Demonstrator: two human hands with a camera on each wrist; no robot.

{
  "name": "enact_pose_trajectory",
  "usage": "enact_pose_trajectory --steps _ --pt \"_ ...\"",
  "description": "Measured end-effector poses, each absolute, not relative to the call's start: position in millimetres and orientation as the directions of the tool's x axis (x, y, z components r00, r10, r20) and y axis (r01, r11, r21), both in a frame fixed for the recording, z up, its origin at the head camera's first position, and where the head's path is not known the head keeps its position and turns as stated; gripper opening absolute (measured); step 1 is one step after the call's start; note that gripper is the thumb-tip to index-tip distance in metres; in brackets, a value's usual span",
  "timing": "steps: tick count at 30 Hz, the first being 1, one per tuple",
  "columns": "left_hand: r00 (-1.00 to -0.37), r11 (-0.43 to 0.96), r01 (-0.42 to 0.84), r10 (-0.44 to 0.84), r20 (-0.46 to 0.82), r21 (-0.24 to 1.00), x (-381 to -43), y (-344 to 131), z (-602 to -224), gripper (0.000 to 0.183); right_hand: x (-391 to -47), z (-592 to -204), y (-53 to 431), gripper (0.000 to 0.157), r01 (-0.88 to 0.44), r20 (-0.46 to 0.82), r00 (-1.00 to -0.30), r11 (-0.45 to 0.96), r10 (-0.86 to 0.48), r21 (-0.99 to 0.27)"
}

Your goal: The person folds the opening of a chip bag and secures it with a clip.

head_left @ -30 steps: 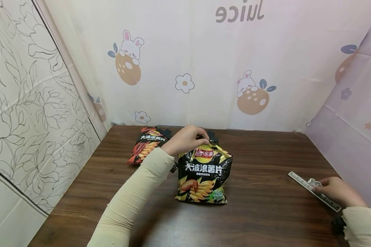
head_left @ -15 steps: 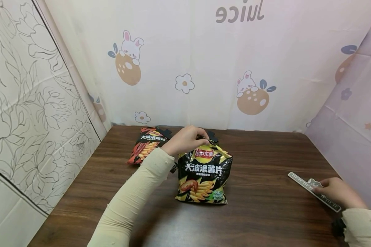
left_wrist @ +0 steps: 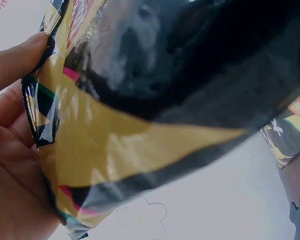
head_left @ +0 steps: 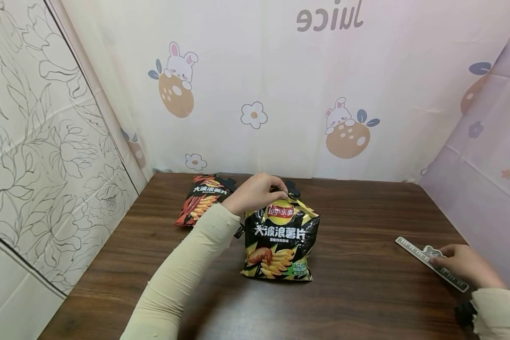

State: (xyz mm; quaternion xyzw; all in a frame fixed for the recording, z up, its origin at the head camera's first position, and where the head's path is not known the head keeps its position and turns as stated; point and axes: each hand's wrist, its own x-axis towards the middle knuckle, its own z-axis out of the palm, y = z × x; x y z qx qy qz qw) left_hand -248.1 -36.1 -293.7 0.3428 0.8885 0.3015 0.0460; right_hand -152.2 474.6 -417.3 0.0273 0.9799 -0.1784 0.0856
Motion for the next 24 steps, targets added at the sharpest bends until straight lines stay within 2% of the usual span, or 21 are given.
enact_pose_trajectory --steps 5,11,24 --pt "-0.759 0.581 0.581 0.639 0.123 0.571 -248.2 -36.4 -293.8 0.017 -151.9 -416.4 476.1 0.044 0.072 -0.119 -0.992 0.926 0.029 -0.369" --pt "-0.763 0.587 0.576 0.637 0.114 0.569 -247.6 -37.2 -292.9 0.017 -150.9 -411.4 473.9 0.042 0.071 -0.107 -0.994 0.923 0.033 -0.379" --pt "-0.762 0.585 0.575 0.637 0.114 0.573 -248.1 -37.6 -292.5 0.016 -149.4 -405.0 469.6 0.054 0.1 -0.101 -0.993 0.911 0.064 -0.4"
